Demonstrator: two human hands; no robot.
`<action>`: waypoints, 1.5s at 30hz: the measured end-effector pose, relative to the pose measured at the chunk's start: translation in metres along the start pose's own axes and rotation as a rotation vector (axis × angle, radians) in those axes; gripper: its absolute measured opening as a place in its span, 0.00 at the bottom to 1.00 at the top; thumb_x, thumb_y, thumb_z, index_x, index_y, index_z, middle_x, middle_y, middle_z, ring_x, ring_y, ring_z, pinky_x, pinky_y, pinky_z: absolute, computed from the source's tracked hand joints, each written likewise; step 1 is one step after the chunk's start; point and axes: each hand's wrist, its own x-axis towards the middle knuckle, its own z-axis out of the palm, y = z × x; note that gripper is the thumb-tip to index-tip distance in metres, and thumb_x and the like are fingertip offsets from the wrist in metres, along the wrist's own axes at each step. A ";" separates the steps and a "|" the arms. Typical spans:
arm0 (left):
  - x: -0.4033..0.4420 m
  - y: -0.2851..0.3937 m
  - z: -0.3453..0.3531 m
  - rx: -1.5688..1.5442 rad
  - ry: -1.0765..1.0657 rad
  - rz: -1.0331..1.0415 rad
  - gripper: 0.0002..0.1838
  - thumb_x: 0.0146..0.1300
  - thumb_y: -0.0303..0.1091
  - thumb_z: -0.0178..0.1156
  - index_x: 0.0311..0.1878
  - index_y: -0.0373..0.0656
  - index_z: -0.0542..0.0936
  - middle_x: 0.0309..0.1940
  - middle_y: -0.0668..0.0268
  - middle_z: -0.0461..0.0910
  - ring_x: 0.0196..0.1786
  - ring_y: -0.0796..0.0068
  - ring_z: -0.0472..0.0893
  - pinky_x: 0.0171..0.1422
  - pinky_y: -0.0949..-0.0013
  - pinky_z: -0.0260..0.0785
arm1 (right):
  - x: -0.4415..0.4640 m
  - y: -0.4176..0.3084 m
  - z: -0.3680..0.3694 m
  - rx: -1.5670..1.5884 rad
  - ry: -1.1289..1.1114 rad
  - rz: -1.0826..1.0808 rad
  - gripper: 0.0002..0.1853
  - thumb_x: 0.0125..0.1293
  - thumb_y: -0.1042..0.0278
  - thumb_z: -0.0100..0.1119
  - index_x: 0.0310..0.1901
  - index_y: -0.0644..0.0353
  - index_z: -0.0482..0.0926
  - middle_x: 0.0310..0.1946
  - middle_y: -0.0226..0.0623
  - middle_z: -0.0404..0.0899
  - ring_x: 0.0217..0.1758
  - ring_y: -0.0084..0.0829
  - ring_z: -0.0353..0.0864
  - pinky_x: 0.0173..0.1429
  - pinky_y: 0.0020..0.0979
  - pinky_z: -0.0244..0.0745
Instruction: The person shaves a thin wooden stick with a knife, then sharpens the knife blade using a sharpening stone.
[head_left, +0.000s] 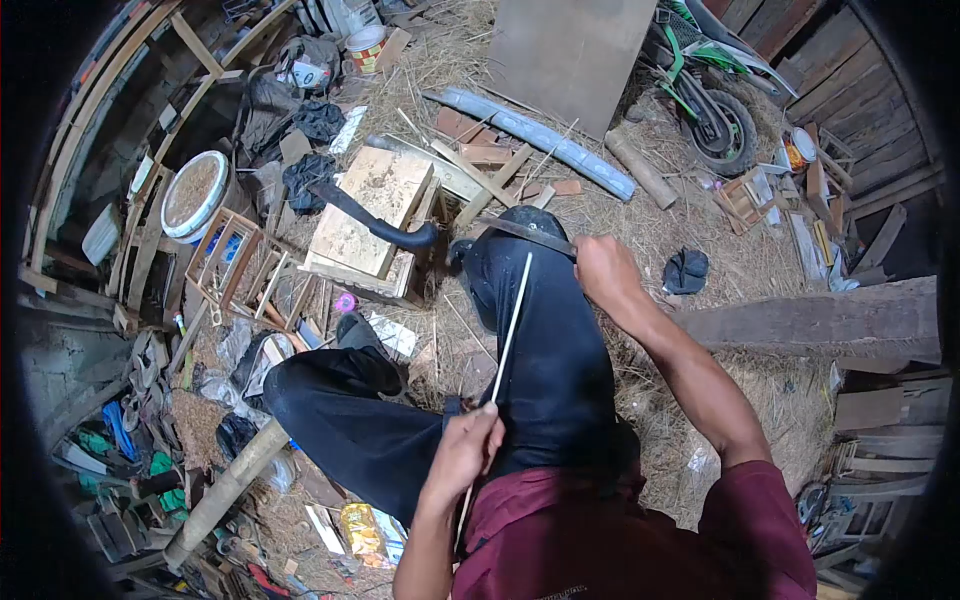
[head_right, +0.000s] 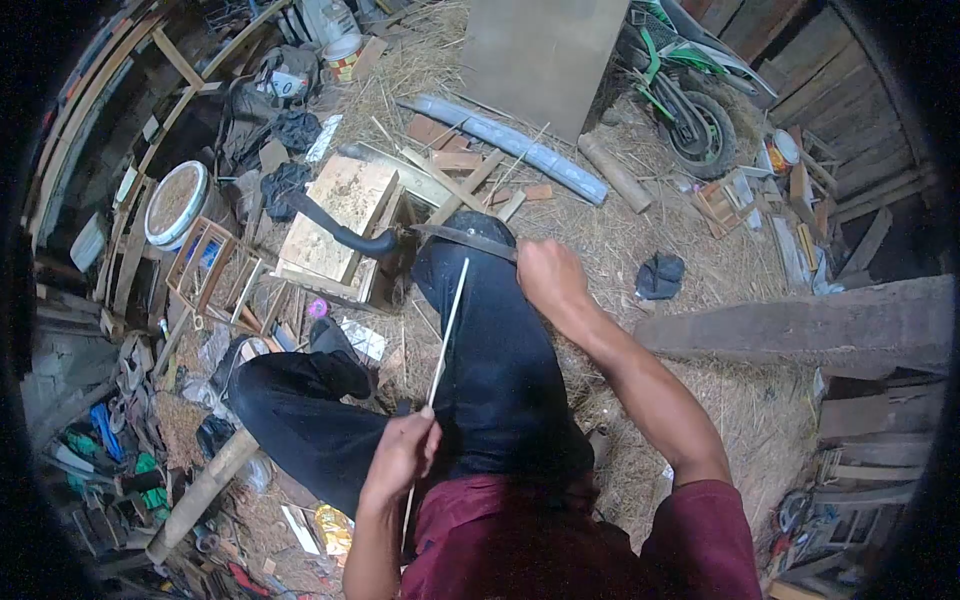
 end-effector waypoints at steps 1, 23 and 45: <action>0.003 0.005 -0.001 -0.032 -0.002 -0.043 0.26 0.75 0.50 0.46 0.20 0.47 0.69 0.12 0.74 0.64 0.12 0.83 0.61 0.16 0.75 0.49 | -0.003 -0.001 -0.001 0.012 0.036 -0.052 0.07 0.56 0.75 0.54 0.30 0.68 0.82 0.27 0.57 0.82 0.33 0.55 0.85 0.38 0.49 0.80; 0.050 0.033 0.014 0.025 0.142 0.170 0.29 0.74 0.56 0.42 0.19 0.49 0.62 0.13 0.69 0.66 0.15 0.80 0.63 0.20 0.73 0.54 | 0.008 -0.040 0.014 -0.055 -0.065 -0.138 0.10 0.61 0.71 0.52 0.31 0.65 0.82 0.29 0.52 0.84 0.35 0.49 0.87 0.39 0.46 0.81; 0.047 0.030 0.004 -0.290 -0.103 -0.039 0.26 0.77 0.51 0.41 0.24 0.46 0.69 0.13 0.74 0.62 0.12 0.85 0.57 0.16 0.77 0.46 | 0.002 -0.035 -0.007 0.087 0.022 -0.099 0.06 0.54 0.75 0.57 0.33 0.66 0.80 0.30 0.54 0.82 0.35 0.53 0.84 0.41 0.49 0.79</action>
